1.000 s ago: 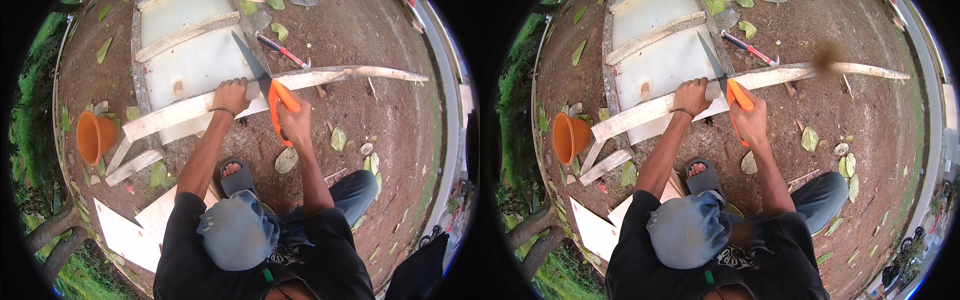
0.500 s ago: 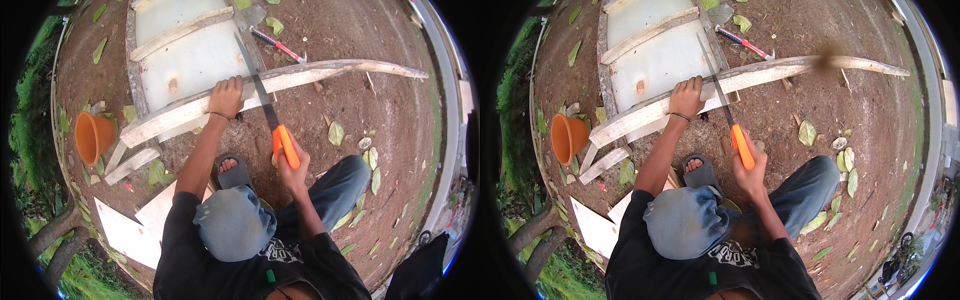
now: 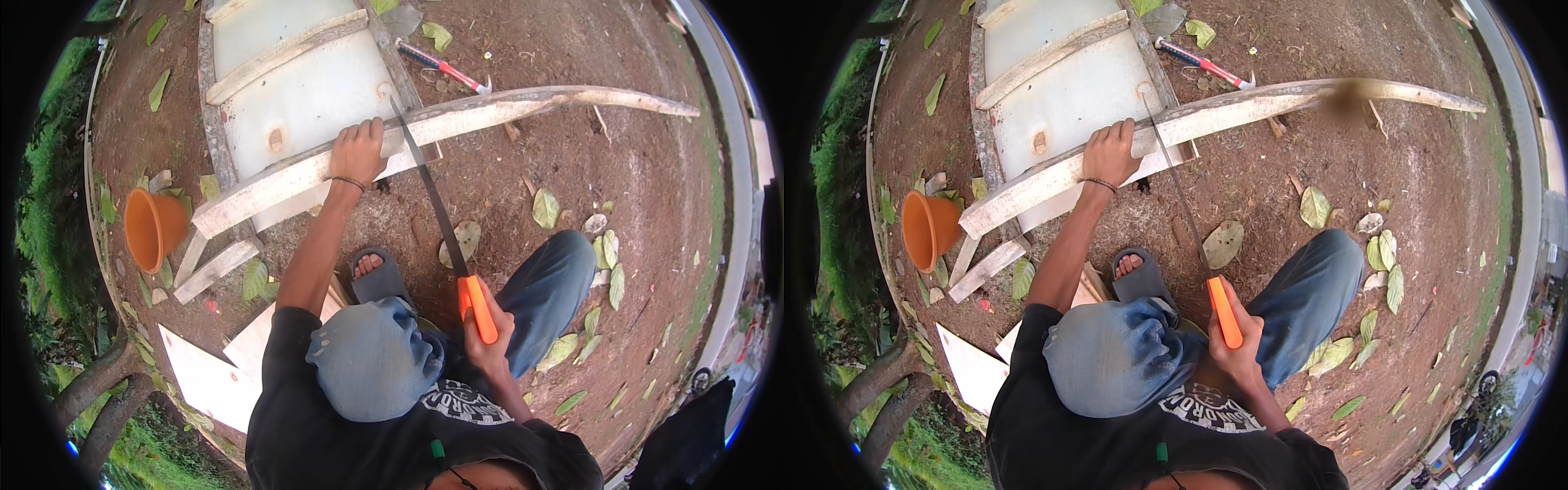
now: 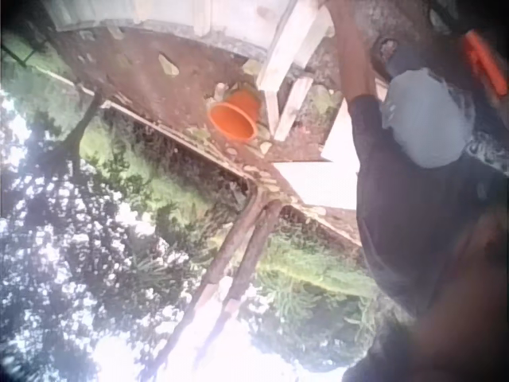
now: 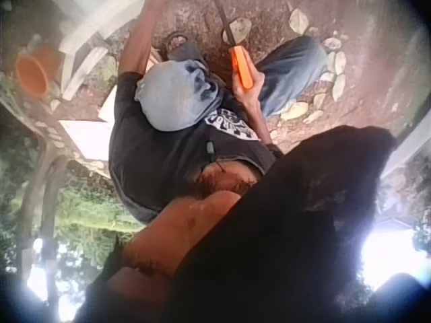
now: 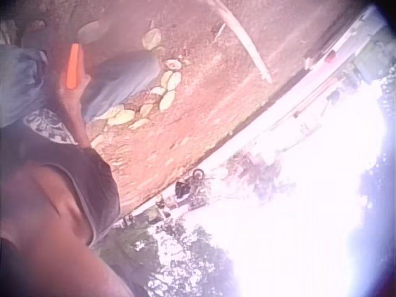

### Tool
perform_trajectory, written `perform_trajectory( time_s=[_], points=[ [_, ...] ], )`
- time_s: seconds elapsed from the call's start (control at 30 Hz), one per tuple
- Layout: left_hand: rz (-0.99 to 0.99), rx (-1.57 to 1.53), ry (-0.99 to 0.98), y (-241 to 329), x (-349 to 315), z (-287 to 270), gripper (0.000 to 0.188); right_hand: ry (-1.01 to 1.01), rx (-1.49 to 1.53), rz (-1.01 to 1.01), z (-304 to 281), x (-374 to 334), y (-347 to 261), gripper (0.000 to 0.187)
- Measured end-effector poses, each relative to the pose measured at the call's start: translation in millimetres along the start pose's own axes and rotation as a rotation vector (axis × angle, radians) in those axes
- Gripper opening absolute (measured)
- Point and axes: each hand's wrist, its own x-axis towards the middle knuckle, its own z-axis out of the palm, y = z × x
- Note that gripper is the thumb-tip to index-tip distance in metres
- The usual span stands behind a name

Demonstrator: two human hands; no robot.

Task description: The person assembles a wooden frame by hammering nails into wooden planks and sawing a plank to size. They position the planks, hammer nails to secure them, and use a hand saw to cut a plank before attaching it to the frame.

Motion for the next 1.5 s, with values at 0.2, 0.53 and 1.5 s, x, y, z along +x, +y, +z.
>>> perform_trajectory(
  time_s=[0.2, 0.53, 1.5],
  points=[
    [-0.010, -0.024, 0.061, 9.3, 4.5, 1.0, 0.054, 0.082, 0.241, -0.067, 80.4, 185.6, 2.0, 0.055],
    [-0.018, -0.072, -0.145, 20.6, 0.4, -45.4, 0.076, 0.154, 0.323, -0.218, 94.5, 167.4, 45.0, 0.057],
    [-0.188, 0.001, -0.402, -16.4, 42.0, -43.2, 0.064, 0.165, 0.292, -0.270, 108.5, 180.5, 34.5, 0.052]
  ],
)
